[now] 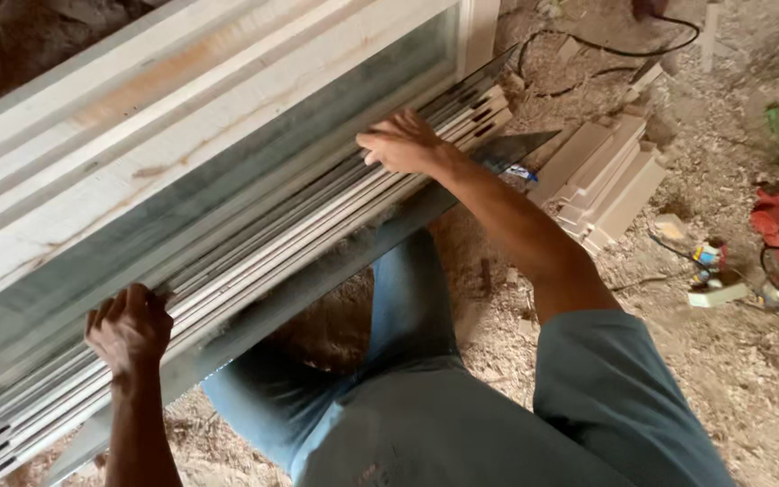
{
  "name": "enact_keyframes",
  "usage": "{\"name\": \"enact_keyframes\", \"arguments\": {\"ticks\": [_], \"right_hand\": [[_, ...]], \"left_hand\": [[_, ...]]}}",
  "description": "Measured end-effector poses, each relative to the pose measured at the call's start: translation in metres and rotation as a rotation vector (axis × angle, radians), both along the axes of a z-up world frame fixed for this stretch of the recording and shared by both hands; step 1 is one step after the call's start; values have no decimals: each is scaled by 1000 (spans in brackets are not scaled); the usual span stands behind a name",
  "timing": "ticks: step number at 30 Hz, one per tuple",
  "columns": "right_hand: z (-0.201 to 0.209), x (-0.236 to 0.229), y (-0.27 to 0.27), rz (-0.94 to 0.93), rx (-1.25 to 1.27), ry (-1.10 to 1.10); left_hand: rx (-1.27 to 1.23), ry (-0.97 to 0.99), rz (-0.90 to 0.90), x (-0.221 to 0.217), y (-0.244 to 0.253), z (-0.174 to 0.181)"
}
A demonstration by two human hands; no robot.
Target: The person kneels on the floor and assembles a wooden window frame by applying glue to small wooden pieces and fitting them into the frame around a glass pane. The person repeatedly picks up pieces, applies glue, and inserts them into the frame.
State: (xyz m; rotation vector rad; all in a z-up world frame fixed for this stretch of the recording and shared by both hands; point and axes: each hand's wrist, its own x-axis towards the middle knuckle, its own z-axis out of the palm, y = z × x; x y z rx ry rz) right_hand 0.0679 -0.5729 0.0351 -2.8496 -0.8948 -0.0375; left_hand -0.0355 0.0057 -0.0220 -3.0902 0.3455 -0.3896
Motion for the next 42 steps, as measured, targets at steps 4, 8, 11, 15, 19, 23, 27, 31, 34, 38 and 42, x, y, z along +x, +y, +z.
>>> {"name": "enact_keyframes", "arguments": {"ticks": [4,8,11,15,19,23,27,31,34,38,42], "right_hand": [[-20,-10,-5,82,-17,-97],[-40,-5,-13,84,87,-111],[-50,-1,-11,70,-6,-110],[-49,-5,-10,52,-24,-196],[-38,-4,-3,12,-65,-95],[-22,-15,11,-37,-42,-168],[-6,-45,4,-135,235,-290],[-28,-119,-115,-539,649,-610],[-77,-175,-228,-1272,695,-602],[-155,-219,-291,-1868,597,29],[-189,-216,-300,-2032,666,114]], "left_hand": [[-6,-110,-67,-12,13,-22],[-9,-27,-32,-2,21,-35],[-30,-32,-47,-7,28,-39],[84,-34,7,-5,32,-43],[-24,-98,-70,-13,25,-25],[131,50,-30,-13,3,5],[-80,151,-149,6,-39,19],[5,236,-31,12,-58,19],[3,210,-27,13,-58,13],[33,125,-48,10,-56,8],[-57,125,-42,9,-56,10]]}}
